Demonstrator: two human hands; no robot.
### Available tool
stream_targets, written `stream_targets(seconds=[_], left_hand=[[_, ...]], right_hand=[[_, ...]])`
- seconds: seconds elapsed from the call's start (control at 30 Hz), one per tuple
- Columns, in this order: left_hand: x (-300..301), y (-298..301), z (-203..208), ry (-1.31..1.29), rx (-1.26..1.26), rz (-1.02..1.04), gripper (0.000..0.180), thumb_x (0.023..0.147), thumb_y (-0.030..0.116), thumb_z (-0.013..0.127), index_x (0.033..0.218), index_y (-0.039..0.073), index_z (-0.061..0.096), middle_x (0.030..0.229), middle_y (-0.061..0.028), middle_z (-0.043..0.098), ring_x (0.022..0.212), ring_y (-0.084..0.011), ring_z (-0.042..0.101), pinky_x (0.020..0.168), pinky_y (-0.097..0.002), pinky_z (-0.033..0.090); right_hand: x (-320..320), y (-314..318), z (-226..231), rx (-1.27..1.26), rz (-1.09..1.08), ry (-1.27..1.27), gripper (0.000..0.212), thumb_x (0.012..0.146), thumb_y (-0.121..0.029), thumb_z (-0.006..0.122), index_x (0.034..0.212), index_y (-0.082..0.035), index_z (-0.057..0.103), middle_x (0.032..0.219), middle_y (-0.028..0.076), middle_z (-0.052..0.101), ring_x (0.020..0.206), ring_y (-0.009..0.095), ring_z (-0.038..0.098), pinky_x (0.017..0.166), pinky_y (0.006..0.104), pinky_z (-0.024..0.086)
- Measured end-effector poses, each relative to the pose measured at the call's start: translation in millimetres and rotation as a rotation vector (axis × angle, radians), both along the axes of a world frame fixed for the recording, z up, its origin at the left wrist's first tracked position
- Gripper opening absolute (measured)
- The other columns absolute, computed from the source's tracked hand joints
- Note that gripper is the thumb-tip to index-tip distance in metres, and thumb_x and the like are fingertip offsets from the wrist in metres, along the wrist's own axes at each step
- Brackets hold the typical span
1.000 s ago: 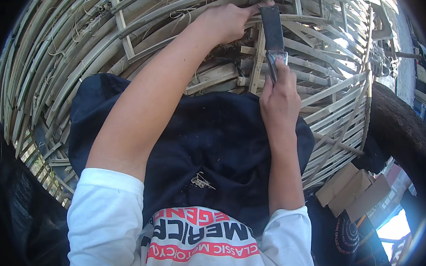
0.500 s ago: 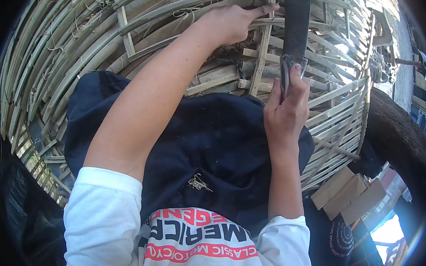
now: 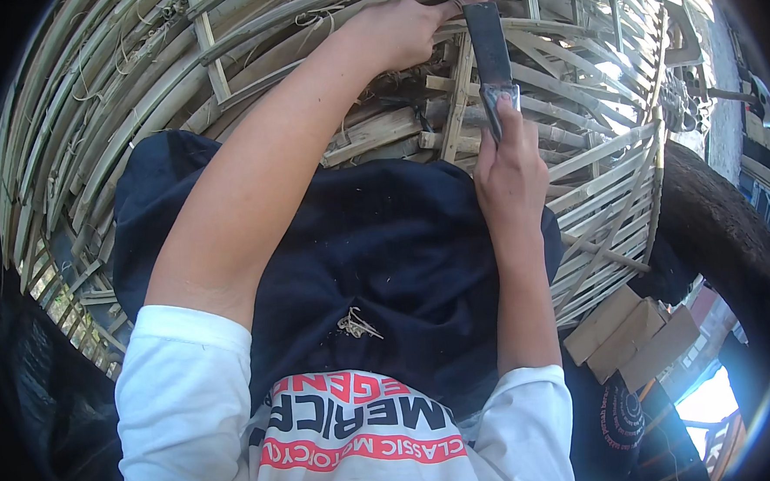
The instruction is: The person weaves thin bamboo strips into a pre-constructed bamboo lattice frame, using a cleaver to trim the ends and wedge the strips into place.
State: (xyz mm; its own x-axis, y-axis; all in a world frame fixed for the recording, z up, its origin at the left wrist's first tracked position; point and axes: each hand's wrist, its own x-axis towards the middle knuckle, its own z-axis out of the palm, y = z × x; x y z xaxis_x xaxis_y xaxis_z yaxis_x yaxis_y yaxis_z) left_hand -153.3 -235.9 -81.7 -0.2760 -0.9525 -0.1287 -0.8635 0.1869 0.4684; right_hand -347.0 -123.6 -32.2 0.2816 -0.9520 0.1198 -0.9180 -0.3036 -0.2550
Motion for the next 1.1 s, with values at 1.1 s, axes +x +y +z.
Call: stream_targets(seconds=[1.1], left_hand=[[6,-4,38,0.034,0.257,-0.126,0.091,0.083,0.003,0.046,0.156,0.035,0.004,0.116,-0.0262,0.064,0.097,-0.0374,0.067,0.084,-0.0456,0.055]], right_hand=[[-7,-4,4,-0.279,0.026,-0.343,0.035,0.092,-0.012,0.060,0.125,-0.009,0.047,0.103,0.019,0.059,0.088,0.042,0.063,0.071,0.0511,0.050]])
